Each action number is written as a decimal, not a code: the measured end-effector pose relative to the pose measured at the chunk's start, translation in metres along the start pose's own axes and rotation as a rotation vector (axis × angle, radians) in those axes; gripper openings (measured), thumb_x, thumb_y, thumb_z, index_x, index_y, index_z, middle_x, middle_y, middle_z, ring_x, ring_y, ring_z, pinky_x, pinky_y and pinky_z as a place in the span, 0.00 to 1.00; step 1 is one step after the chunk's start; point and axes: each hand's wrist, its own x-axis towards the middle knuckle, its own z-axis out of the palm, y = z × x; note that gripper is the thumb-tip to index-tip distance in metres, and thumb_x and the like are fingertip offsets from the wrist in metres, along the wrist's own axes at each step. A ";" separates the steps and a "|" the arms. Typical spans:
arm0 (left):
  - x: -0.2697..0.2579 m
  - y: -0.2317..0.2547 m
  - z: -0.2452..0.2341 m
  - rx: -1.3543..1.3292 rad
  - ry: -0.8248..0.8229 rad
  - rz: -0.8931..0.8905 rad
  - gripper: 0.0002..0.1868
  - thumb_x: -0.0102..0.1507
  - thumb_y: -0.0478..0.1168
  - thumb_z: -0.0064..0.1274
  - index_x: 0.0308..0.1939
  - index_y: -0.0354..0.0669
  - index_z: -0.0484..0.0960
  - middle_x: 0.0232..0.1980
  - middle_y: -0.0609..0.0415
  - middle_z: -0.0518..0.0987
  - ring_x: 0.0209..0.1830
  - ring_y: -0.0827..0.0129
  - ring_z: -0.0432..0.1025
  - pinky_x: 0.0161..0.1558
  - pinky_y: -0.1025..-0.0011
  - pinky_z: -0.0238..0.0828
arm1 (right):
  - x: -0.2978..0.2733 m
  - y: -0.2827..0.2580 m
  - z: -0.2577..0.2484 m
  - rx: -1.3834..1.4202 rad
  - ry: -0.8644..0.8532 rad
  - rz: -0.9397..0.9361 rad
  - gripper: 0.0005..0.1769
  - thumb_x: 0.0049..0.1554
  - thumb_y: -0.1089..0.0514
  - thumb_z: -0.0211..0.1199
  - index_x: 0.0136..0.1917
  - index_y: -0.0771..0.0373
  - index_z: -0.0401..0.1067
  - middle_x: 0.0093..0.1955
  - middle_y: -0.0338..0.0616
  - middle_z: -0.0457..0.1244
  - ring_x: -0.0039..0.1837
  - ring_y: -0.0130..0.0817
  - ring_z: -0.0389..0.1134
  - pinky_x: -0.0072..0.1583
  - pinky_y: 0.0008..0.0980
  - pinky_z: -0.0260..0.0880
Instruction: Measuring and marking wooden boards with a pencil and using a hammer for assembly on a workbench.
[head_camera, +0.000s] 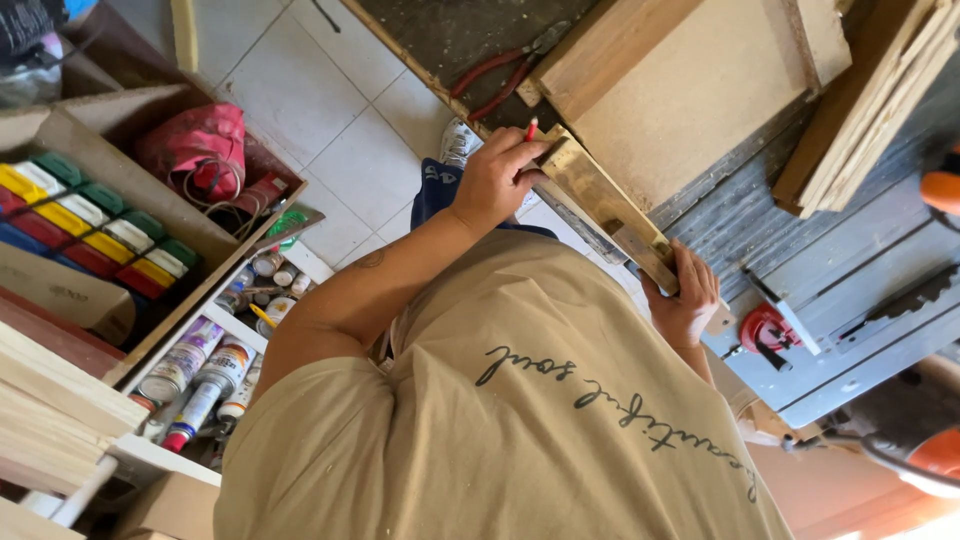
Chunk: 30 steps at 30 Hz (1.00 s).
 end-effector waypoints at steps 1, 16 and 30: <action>0.003 0.002 -0.007 0.019 -0.051 0.003 0.19 0.62 0.51 0.68 0.53 0.50 0.86 0.41 0.56 0.77 0.43 0.59 0.76 0.48 0.66 0.78 | 0.002 -0.001 0.000 -0.001 -0.004 -0.017 0.34 0.49 0.59 0.84 0.67 0.69 0.78 0.59 0.56 0.72 0.58 0.59 0.73 0.55 0.49 0.68; 0.134 0.156 -0.031 0.027 -0.968 -0.057 0.57 0.55 0.30 0.79 0.77 0.35 0.52 0.56 0.41 0.65 0.44 0.60 0.66 0.47 0.61 0.75 | 0.020 -0.030 -0.013 -0.083 0.075 -0.005 0.17 0.60 0.57 0.70 0.62 0.60 0.80 0.61 0.40 0.75 0.62 0.39 0.77 0.58 0.38 0.69; 0.140 0.179 0.097 0.106 -1.429 0.088 0.32 0.78 0.58 0.42 0.27 0.39 0.78 0.27 0.53 0.68 0.21 0.60 0.63 0.27 0.60 0.55 | 0.013 -0.023 -0.012 -0.032 0.095 0.063 0.25 0.54 0.61 0.65 0.66 0.53 0.79 0.62 0.32 0.74 0.63 0.34 0.75 0.58 0.35 0.65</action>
